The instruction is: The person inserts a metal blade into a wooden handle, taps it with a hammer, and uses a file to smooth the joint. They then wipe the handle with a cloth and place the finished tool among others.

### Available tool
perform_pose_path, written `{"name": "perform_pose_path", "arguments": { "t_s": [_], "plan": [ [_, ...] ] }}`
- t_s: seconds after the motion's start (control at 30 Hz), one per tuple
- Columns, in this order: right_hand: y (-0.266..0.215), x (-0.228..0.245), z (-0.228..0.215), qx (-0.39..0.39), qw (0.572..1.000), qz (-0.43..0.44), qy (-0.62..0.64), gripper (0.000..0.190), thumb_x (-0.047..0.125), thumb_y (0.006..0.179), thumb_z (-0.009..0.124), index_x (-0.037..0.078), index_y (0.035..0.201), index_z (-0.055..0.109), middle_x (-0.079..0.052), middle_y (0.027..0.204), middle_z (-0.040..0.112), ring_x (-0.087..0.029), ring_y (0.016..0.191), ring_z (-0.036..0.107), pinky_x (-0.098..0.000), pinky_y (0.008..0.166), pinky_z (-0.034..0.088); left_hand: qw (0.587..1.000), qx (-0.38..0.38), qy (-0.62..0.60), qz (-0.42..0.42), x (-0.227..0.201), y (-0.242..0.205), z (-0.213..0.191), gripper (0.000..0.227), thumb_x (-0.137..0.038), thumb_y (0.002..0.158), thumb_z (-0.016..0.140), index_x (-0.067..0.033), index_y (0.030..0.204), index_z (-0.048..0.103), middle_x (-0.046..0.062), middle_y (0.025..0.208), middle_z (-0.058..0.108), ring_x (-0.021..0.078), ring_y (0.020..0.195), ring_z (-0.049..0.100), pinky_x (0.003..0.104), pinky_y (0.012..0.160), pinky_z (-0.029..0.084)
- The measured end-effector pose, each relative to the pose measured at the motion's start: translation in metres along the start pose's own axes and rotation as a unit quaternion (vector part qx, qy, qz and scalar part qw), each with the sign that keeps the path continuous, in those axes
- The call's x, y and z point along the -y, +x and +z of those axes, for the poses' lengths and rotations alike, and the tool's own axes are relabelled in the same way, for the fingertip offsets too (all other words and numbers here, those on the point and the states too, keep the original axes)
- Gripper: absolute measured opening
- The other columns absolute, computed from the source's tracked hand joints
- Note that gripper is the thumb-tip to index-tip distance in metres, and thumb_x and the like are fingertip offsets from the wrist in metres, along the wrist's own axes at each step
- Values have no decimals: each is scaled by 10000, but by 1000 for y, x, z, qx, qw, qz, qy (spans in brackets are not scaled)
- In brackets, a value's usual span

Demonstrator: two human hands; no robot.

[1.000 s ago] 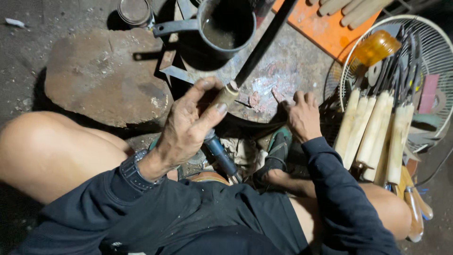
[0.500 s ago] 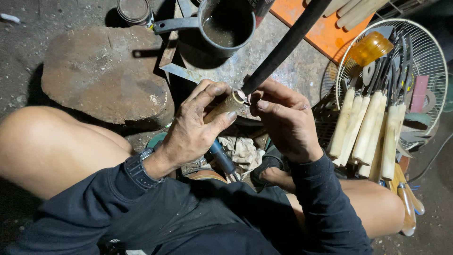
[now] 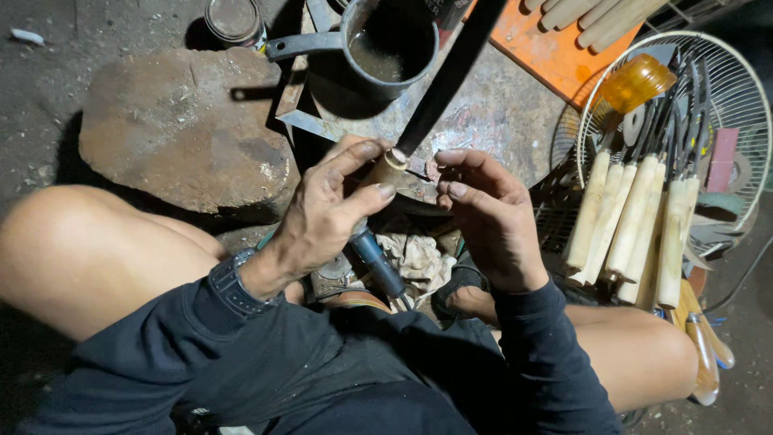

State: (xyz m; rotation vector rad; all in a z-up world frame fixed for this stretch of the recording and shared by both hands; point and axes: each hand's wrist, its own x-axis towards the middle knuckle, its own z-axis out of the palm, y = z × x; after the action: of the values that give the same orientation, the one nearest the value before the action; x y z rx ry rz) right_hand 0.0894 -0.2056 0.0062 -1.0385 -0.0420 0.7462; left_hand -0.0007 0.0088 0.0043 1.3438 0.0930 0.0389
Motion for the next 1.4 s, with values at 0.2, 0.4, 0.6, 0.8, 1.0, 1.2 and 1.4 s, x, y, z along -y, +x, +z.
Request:
{"name": "perform_pose_path", "arguments": {
  "t_s": [0.2, 0.4, 0.6, 0.8, 1.0, 1.2, 1.4],
  "plan": [
    [-7, 9, 21, 43, 998, -31, -34, 368, -21, 963, 653, -58, 1328, 618, -65, 1150, 658, -121, 979, 595, -266, 867, 489, 952, -2, -279, -126, 9, -10, -8, 426, -225, 934, 411, 50, 1155, 650, 129, 911, 664, 213, 787, 605, 351, 723, 506],
    [-13, 19, 49, 64, 996, -21, -61, 393, 36, 996, 669, -35, 1380, 629, -28, 1083, 625, -108, 984, 591, -259, 884, 506, 951, 12, -282, -127, 10, -9, -3, 418, -236, 965, 381, 67, 1054, 654, 167, 921, 692, 235, 771, 631, 360, 696, 535],
    [12, -31, -36, 22, 914, -68, -400, 376, 218, 1018, 640, 34, 1344, 684, -57, 1147, 701, -130, 949, 603, -291, 848, 512, 998, 12, -60, 1, 2, -9, -15, 323, -156, 1029, 410, 38, 1171, 626, 155, 1029, 709, 198, 877, 684, 360, 854, 603],
    [28, -215, -205, 166, 650, 221, -708, 323, 178, 887, 685, -78, 1083, 674, -299, 1053, 703, -406, 999, 688, -475, 857, 555, 997, -16, -64, -48, 2, -18, -27, 379, -99, 1089, 520, 39, 1442, 507, 136, 1126, 670, 164, 1006, 659, 311, 923, 580],
    [-5, -278, -246, 69, 615, -60, -783, 422, 176, 677, 735, -41, 1034, 675, -347, 1050, 650, -484, 930, 614, -509, 782, 513, 997, -13, -41, -69, -1, -17, -25, 443, -134, 1027, 569, 10, 1439, 498, 120, 1084, 670, 177, 895, 695, 335, 812, 641],
    [-11, -189, -164, 101, 940, 218, -242, 198, 128, 1010, 670, -57, 1079, 665, -91, 965, 651, -207, 915, 611, -365, 837, 477, 994, -14, -54, -97, 4, -14, -22, 449, -160, 1006, 577, 6, 1413, 485, 108, 970, 662, 150, 762, 660, 299, 688, 598],
    [-37, -155, -116, -21, 962, 262, 69, 427, 12, 828, 628, 68, 1249, 587, -17, 1050, 716, -128, 946, 676, -263, 825, 565, 987, 5, -111, -117, 6, -18, -21, 432, -194, 1017, 535, 57, 1369, 543, 112, 997, 706, 135, 791, 661, 264, 745, 558]
  ]
}}
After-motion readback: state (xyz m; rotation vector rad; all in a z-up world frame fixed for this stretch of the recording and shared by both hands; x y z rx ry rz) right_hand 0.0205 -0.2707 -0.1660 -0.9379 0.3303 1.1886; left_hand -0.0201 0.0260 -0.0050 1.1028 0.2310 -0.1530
